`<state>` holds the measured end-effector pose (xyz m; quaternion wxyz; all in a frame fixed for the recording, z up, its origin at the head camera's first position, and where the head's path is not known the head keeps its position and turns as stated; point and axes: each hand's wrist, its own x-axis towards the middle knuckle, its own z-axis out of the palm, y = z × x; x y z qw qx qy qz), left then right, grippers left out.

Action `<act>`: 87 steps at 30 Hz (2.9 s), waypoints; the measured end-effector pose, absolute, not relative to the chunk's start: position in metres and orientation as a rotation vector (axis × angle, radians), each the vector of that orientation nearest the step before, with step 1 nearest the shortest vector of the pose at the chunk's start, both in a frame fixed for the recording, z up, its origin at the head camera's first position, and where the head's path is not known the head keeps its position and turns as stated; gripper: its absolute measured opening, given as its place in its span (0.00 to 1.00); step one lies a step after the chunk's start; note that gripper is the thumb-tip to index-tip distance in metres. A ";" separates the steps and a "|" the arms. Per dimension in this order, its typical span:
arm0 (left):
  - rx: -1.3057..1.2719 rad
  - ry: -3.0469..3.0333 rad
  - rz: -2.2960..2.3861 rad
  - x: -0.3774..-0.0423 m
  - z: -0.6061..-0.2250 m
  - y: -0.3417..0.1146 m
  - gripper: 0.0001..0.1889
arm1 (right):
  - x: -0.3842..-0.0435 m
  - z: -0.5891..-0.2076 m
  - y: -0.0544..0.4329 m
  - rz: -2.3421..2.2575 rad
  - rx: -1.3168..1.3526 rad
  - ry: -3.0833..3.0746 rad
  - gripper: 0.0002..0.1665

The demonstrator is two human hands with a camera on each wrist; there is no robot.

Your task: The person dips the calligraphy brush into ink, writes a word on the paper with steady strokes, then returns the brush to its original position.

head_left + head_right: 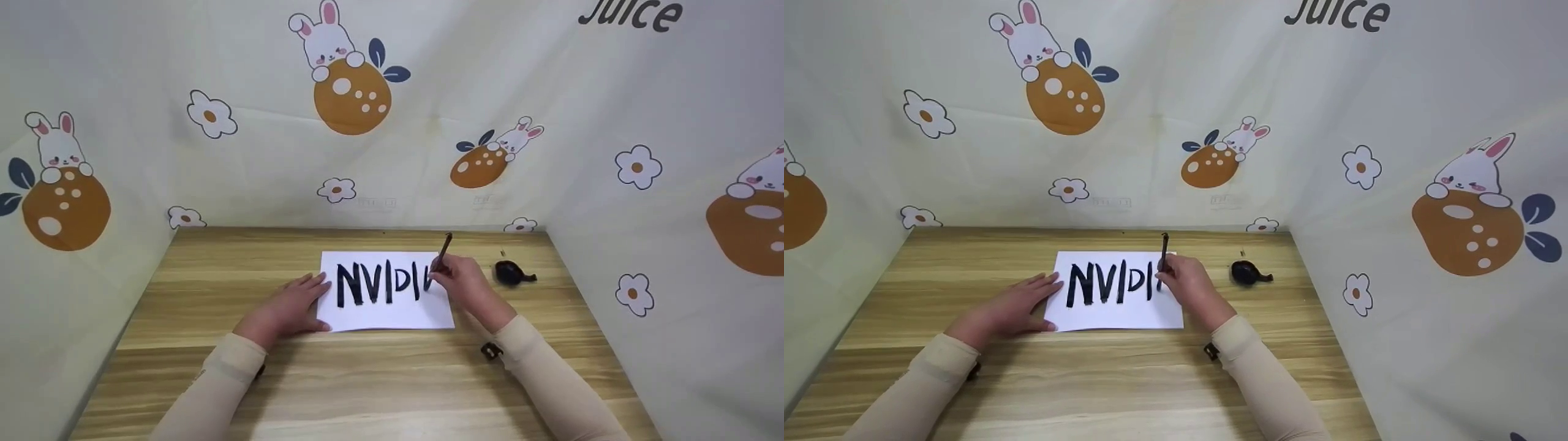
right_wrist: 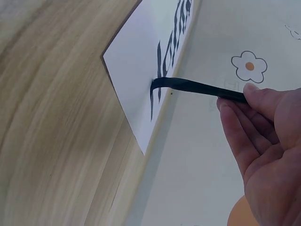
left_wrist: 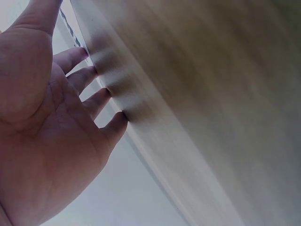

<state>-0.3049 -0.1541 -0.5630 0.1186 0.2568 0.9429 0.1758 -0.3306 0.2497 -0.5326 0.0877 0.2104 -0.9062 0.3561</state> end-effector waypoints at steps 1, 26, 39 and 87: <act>0.754 2.758 0.512 -0.305 -0.563 -0.154 0.53 | -0.330 -0.533 0.250 1.064 0.625 -2.699 0.05; 0.773 2.745 0.546 -0.307 -0.564 -0.156 0.53 | -0.339 -0.522 0.258 1.046 0.405 -2.555 0.05; 0.749 2.744 0.524 -0.308 -0.567 -0.156 0.54 | -0.356 -0.538 0.258 1.060 0.388 -2.581 0.05; 0.773 2.752 0.503 -0.308 -0.566 -0.155 0.54 | -0.325 -0.534 0.276 1.076 0.375 -2.653 0.04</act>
